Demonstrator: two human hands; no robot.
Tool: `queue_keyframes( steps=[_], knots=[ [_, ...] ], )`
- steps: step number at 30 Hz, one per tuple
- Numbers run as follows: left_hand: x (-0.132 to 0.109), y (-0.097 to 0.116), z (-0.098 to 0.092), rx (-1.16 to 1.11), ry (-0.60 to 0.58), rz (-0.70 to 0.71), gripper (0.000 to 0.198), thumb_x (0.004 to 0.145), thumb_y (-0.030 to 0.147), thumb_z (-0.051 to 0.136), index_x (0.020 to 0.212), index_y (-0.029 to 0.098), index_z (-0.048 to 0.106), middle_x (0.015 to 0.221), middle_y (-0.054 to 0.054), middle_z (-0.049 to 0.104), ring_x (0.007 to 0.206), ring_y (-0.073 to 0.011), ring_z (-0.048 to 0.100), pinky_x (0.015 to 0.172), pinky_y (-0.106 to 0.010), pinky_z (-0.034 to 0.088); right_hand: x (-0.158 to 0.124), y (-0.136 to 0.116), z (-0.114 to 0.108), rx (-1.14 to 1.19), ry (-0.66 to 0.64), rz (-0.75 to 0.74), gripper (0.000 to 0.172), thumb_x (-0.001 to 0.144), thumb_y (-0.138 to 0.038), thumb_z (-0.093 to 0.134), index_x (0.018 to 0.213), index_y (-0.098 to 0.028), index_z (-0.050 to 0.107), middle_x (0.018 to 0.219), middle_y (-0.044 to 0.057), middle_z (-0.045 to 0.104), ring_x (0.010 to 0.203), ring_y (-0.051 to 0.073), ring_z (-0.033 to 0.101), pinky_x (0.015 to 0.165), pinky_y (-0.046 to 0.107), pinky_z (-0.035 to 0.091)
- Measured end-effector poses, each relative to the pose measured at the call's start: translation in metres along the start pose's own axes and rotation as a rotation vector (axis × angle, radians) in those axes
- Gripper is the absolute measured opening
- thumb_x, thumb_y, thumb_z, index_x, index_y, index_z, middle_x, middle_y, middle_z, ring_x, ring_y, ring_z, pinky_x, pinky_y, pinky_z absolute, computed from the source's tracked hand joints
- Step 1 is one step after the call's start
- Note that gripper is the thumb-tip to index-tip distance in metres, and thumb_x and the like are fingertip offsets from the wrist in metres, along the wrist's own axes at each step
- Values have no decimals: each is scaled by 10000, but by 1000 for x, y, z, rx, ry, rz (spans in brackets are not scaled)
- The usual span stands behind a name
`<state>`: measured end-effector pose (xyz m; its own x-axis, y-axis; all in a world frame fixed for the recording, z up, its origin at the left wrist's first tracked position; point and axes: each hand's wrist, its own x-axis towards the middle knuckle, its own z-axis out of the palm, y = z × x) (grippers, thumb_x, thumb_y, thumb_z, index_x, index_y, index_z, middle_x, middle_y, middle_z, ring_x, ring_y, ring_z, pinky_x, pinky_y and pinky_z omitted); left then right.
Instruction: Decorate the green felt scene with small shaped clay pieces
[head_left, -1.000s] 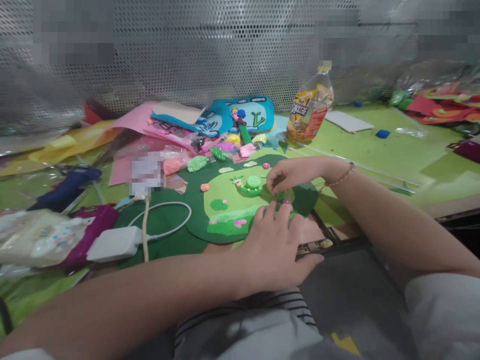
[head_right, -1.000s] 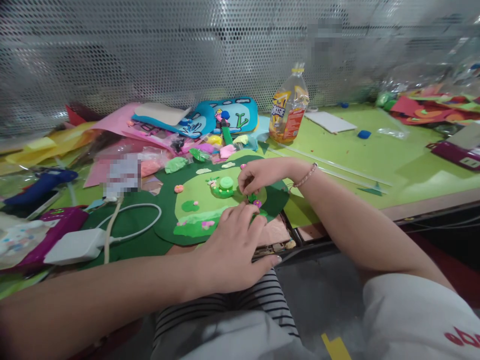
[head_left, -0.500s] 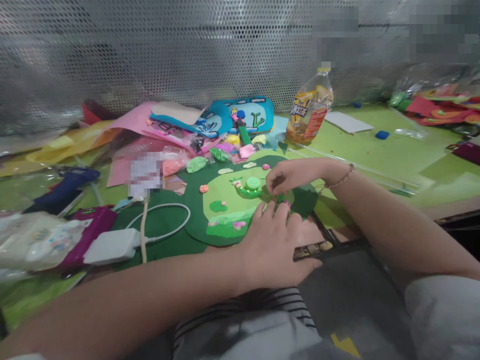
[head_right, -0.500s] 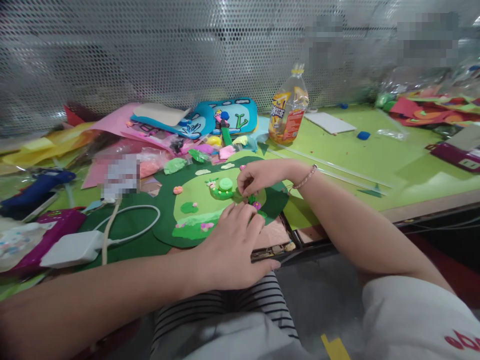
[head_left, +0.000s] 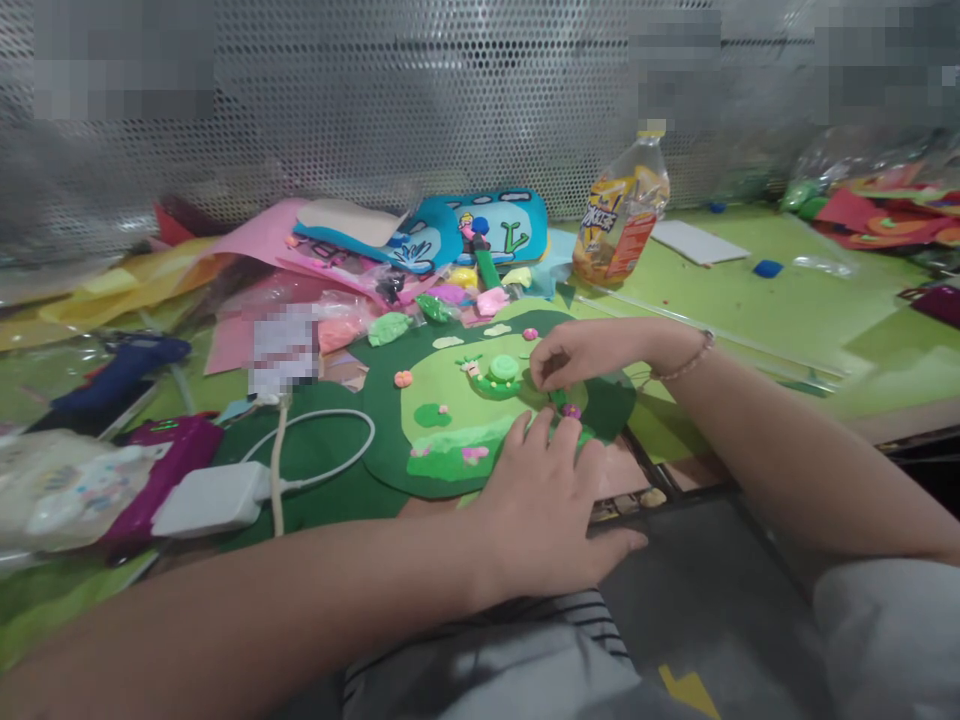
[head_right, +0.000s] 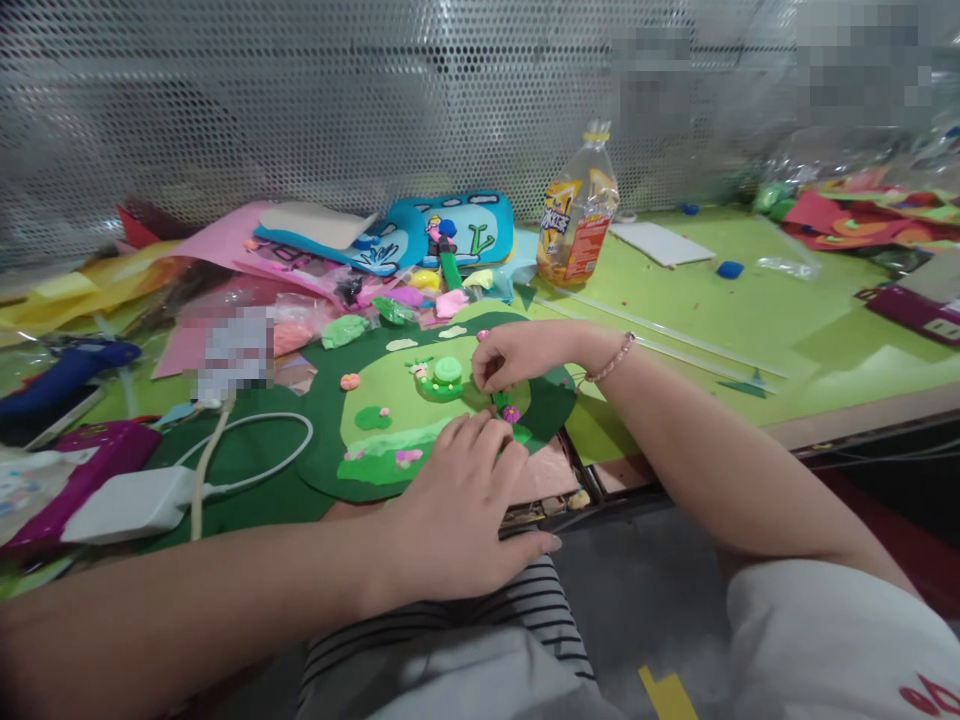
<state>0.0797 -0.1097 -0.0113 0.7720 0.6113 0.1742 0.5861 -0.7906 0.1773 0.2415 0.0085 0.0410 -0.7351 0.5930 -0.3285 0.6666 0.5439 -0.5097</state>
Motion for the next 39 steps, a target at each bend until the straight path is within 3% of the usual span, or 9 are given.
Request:
queue_keyframes(
  steps=[11,17,31,39],
  knots=[
    [4,-2,-3,-74,14,-32,524,749,620,462,952,137,494,1138,-140,443,1117,-319,408,953,-501,351,2,3,3,-7,29,-15,157,746,-244,518,779,-159,645,789,33,664,660,121,535,616,241,370],
    [4,-2,-6,-112,-22,-40,565,727,648,463,970,137,480,1173,-154,427,1133,-340,395,916,-525,369,1,-1,3,-34,39,-19,171,743,-235,496,770,-156,646,779,28,660,636,109,518,621,246,366],
    [4,-2,-5,-129,-62,-51,610,724,692,422,996,150,487,1241,-163,410,1192,-353,355,948,-541,321,2,1,2,-99,63,-5,137,736,-223,517,769,-165,637,772,23,652,615,103,507,592,237,356],
    [5,-3,-6,-177,-66,-79,590,682,716,461,907,171,487,1191,-136,446,1191,-334,358,987,-574,254,1,0,2,-121,70,13,126,717,-184,510,761,-169,628,778,19,644,611,101,500,590,239,360]
  ],
)
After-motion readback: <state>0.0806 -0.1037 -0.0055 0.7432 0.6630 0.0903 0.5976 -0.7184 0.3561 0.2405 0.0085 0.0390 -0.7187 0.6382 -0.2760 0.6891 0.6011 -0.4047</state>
